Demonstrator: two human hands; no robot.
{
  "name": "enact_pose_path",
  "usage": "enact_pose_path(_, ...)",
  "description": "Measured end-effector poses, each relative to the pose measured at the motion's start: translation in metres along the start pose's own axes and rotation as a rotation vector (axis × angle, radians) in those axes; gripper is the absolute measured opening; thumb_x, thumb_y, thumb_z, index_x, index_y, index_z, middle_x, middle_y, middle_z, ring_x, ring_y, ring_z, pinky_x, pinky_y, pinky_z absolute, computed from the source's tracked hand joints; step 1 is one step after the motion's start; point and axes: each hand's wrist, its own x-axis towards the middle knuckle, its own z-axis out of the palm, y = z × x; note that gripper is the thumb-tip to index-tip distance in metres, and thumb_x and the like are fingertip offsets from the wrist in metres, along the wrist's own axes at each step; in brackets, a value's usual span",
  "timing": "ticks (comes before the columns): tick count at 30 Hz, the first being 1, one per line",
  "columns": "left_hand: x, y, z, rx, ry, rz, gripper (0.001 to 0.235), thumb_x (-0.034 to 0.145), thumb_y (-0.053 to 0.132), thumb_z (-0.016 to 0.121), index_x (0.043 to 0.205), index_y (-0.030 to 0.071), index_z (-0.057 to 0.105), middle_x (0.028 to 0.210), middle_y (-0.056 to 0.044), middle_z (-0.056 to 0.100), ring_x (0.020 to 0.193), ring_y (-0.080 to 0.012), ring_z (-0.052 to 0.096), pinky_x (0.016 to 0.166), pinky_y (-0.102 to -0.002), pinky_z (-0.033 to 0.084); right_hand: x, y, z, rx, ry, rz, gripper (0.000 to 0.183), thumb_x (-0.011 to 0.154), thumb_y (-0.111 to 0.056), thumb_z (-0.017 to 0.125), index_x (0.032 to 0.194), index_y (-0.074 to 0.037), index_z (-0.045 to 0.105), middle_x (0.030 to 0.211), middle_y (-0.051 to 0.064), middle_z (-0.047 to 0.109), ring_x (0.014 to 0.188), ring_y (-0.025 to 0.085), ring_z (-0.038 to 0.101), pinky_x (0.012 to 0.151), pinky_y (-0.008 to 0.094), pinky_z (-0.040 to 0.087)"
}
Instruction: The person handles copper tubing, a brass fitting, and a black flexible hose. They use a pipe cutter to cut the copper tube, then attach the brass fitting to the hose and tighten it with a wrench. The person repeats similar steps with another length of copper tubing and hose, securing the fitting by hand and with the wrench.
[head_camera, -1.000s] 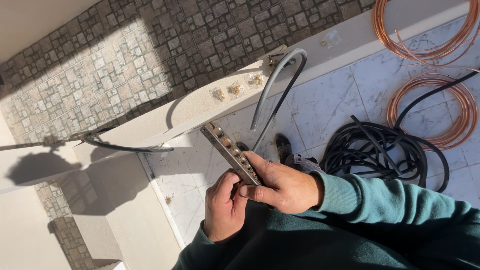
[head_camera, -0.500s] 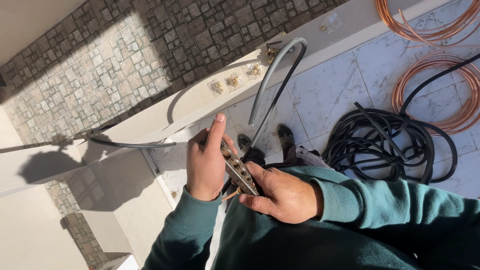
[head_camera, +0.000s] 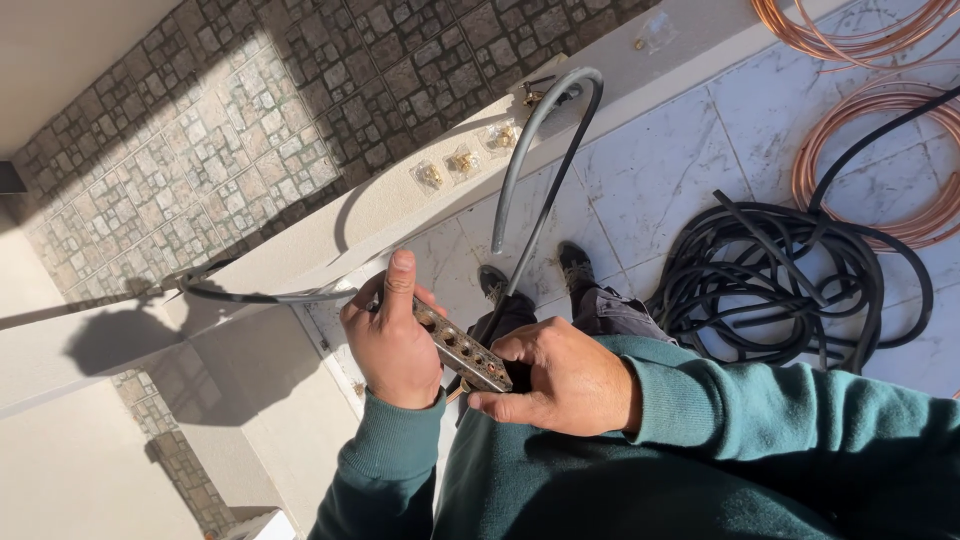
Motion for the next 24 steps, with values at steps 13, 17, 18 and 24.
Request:
enact_pose_path(13, -0.028, 0.003, -0.003, -0.093, -0.067, -0.123, 0.059, 0.095, 0.061, 0.051, 0.083, 0.004, 0.058, 0.064, -0.007, 0.055, 0.055, -0.0185, 0.061, 0.054, -0.034, 0.054, -0.001, 0.016, 0.009, 0.055, -0.021, -0.092, 0.033, 0.084, -0.035, 0.081, 0.09, -0.002, 0.075, 0.077, 0.014, 0.071, 0.065, 0.028, 0.068, 0.061, 0.037, 0.054)
enact_pose_path(17, -0.028, -0.005, -0.013, -0.131, 0.027, -0.275, 0.063, 0.098, 0.065, 0.041, 0.085, 0.004, 0.051, 0.066, -0.009, 0.052, 0.052, -0.0209, 0.057, 0.049, -0.037, 0.053, 0.012, 0.017, 0.019, 0.002, -0.084, -0.17, 0.042, 0.083, -0.041, 0.084, 0.088, -0.001, 0.072, 0.079, 0.015, 0.07, 0.07, 0.03, 0.069, 0.064, 0.038, 0.055)
enact_pose_path(18, -0.024, -0.008, -0.021, -0.135, 0.022, -0.277, 0.063, 0.098, 0.065, 0.041, 0.085, 0.004, 0.051, 0.066, -0.009, 0.052, 0.052, -0.0209, 0.057, 0.049, -0.037, 0.053, 0.017, 0.018, 0.018, -0.003, -0.082, -0.166, 0.042, 0.083, -0.041, 0.084, 0.088, -0.001, 0.072, 0.079, 0.015, 0.07, 0.07, 0.03, 0.069, 0.064, 0.038, 0.055)
enact_pose_path(24, 0.007, -0.016, -0.076, -0.154, 0.002, -0.247, 0.073, 0.097, 0.073, 0.025, 0.085, 0.006, 0.052, 0.066, -0.008, 0.052, 0.051, -0.02, 0.056, 0.045, -0.037, 0.053, 0.067, 0.061, -0.021, -0.197, -0.085, -0.233, 0.04, 0.087, -0.044, 0.08, 0.099, -0.007, 0.074, 0.087, 0.009, 0.072, 0.072, 0.028, 0.072, 0.061, 0.037, 0.056)
